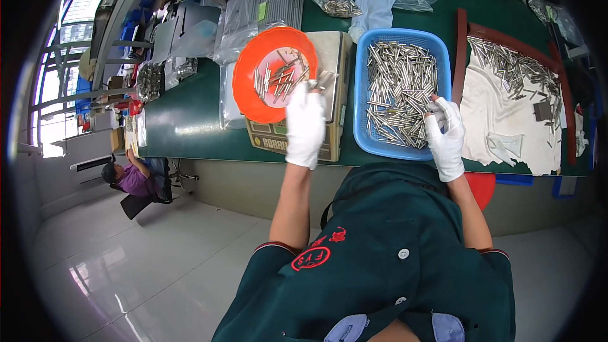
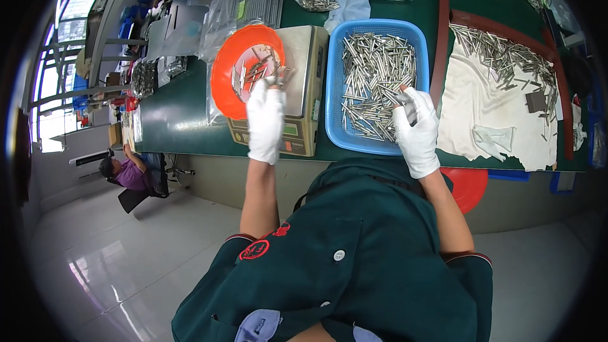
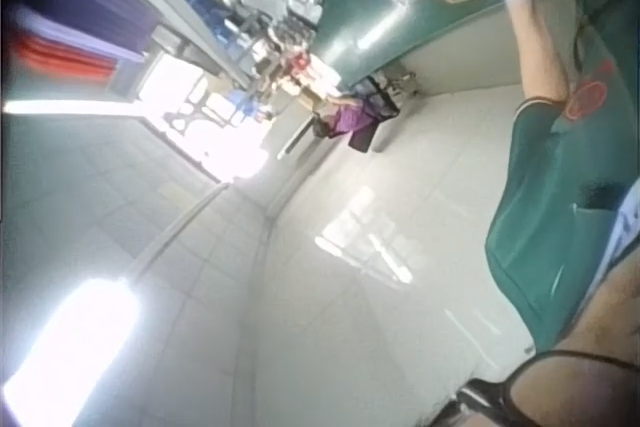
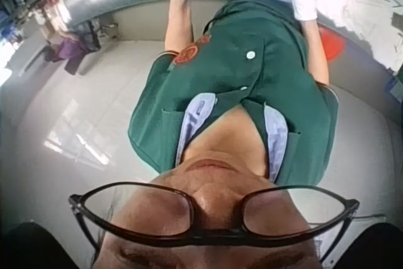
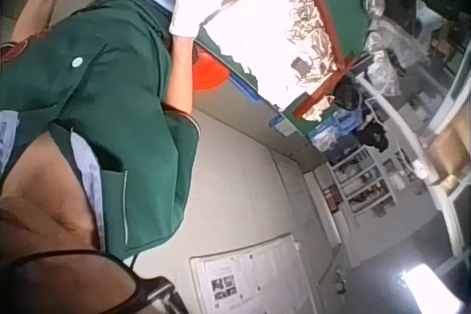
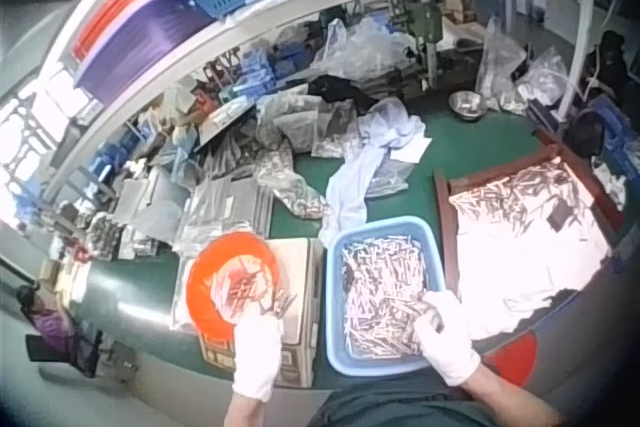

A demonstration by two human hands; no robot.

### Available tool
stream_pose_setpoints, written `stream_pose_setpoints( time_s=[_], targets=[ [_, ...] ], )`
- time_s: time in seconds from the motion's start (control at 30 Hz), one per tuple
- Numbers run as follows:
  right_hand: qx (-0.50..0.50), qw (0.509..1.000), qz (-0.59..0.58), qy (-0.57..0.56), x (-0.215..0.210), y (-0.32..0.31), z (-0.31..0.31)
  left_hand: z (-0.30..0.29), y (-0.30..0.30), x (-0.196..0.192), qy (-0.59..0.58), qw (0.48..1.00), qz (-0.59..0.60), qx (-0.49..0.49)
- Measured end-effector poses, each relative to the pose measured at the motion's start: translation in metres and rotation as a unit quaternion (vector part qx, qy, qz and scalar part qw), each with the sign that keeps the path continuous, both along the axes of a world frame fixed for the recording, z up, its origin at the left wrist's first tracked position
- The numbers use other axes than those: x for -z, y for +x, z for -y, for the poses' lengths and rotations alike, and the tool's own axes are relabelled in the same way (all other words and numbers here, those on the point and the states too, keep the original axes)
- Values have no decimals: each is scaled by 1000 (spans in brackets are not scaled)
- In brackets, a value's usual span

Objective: Weighing small metal components on a digital scale and placing them into plastic bags for packaging.

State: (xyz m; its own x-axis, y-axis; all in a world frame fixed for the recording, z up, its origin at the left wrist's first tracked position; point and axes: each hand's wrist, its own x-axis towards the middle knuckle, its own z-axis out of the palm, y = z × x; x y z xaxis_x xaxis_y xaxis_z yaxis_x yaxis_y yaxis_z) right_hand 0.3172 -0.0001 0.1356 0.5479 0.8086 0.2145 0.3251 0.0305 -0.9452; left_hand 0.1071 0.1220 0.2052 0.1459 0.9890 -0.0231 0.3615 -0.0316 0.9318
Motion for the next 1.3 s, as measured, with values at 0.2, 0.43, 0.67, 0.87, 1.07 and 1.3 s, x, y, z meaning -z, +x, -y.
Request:
stream_pose_setpoints(
  time_s=[0.2,0.43,0.67,0.87,1.07,1.3],
  targets=[
    [12,999,40,-23,18,11,1,-57,-68,3,121,898,-419,-49],
    [-2,997,7,-72,25,12,3,-73,-82,25,64,869,-490,27],
    [17,998,-5,-64,33,16,6,-60,-80,-23,60,888,-455,-36],
    [20,998,8,-66,43,17,5,-38,-135,-60,112,934,-239,-241],
    [6,995,51,-83,41,14,0,-7,-157,-67,92,931,-179,-305],
    [126,982,117,-78,35,28,-5,17,-124,-68,24,945,-167,-281]
  ],
)
